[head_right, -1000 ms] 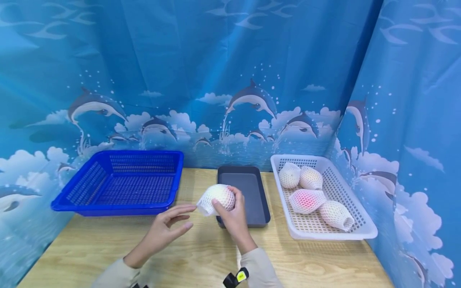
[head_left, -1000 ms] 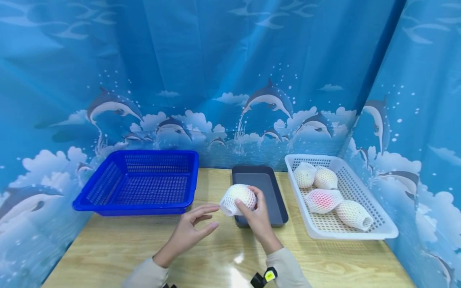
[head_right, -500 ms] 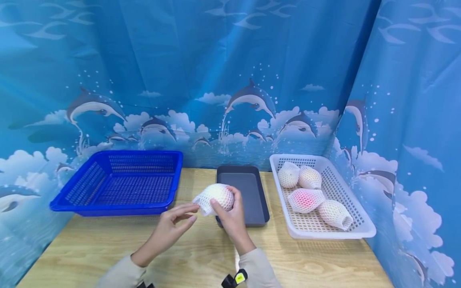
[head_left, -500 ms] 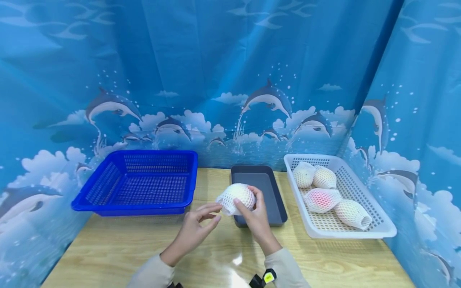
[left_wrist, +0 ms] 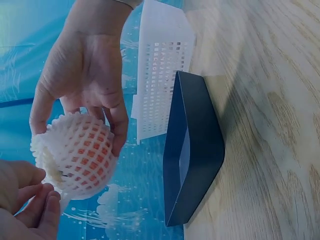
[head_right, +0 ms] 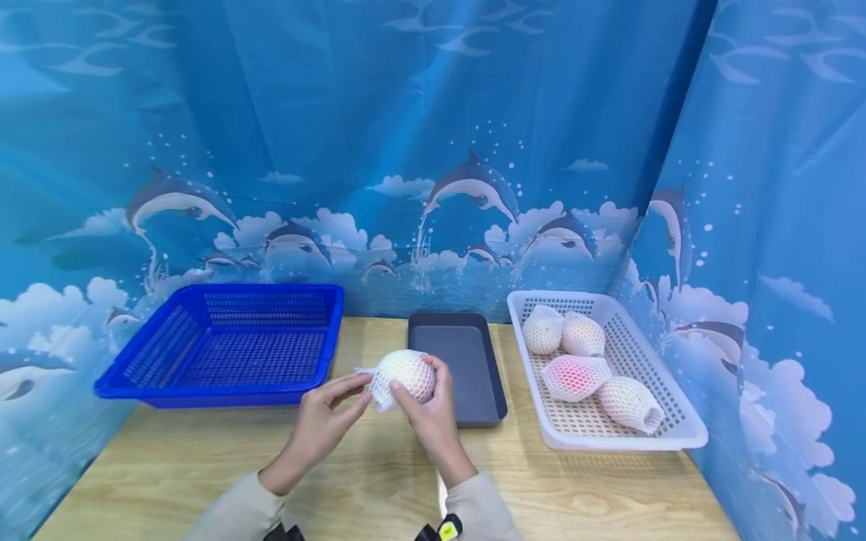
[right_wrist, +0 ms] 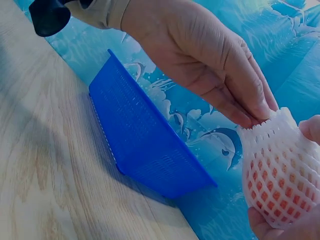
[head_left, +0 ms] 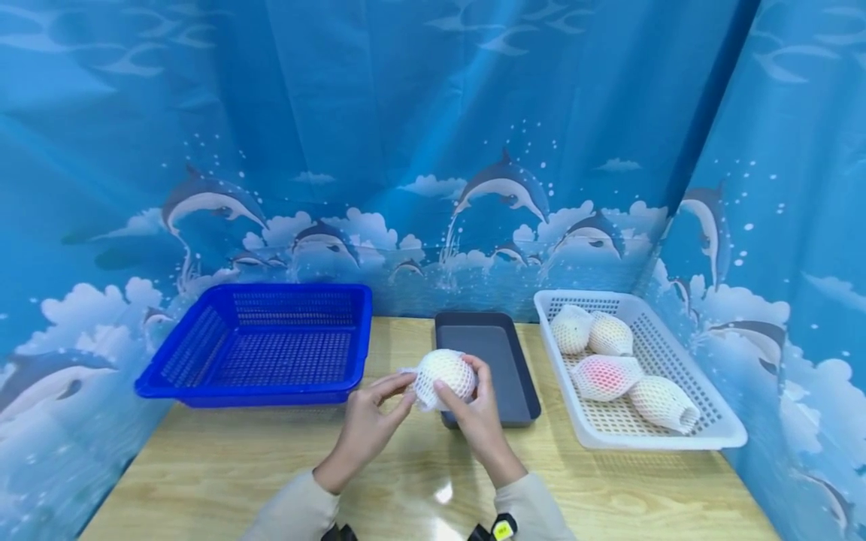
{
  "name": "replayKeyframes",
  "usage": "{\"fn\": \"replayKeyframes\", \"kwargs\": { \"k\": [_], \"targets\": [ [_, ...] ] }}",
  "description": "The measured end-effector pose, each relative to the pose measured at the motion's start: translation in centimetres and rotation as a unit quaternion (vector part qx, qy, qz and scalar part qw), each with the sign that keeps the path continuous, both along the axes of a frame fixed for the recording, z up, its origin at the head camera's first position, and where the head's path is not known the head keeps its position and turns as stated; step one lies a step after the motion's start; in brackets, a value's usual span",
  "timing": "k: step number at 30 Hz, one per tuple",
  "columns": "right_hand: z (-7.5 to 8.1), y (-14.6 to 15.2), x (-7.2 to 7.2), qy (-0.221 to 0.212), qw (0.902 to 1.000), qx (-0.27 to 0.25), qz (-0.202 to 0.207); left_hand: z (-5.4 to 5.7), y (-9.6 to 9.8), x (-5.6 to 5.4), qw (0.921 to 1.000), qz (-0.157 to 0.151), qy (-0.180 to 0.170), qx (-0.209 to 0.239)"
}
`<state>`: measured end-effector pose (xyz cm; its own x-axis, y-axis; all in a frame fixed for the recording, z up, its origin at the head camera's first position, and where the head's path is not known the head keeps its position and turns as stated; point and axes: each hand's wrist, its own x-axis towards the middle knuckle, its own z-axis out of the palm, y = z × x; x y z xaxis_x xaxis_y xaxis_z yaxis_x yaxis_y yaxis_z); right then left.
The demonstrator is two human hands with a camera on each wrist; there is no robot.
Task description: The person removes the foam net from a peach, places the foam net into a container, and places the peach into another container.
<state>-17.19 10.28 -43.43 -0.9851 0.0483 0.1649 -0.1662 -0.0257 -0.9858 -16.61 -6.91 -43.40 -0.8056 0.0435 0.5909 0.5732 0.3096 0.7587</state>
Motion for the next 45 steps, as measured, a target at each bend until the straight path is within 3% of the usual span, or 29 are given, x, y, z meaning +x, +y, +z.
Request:
{"fn": "replayKeyframes", "kwargs": {
  "k": [9, 14, 19, 27, 39, 45],
  "targets": [
    [0.3, -0.1, 0.3, 0.007, 0.9997, -0.023, 0.0, -0.2, 0.4, -0.2, 0.9973, -0.034, -0.045, 0.047],
    [0.5, 0.2, 0.5, 0.018, 0.9996, -0.014, 0.015, -0.2, 0.6, -0.4, 0.9952, -0.067, -0.042, 0.058],
    [0.6, 1.1, 0.9, 0.041, 0.9962, -0.026, 0.073, 0.2, 0.6, -0.5, 0.9927, -0.087, -0.044, 0.071],
    [0.1, 2.4, 1.1, 0.066, 0.9822, -0.03, 0.173, 0.4, 0.2, -0.4, 0.991, -0.098, -0.051, 0.076],
    [0.3, 2.6, 1.2, 0.075, 0.9854, -0.001, 0.153, 0.7, 0.0, -0.1, 0.9884, -0.106, -0.087, 0.065],
    [0.2, 2.6, 1.1, 0.085, 0.9838, 0.002, 0.158, 0.5, -0.1, -0.3, 0.9892, -0.102, -0.084, 0.063]
  ]
}}
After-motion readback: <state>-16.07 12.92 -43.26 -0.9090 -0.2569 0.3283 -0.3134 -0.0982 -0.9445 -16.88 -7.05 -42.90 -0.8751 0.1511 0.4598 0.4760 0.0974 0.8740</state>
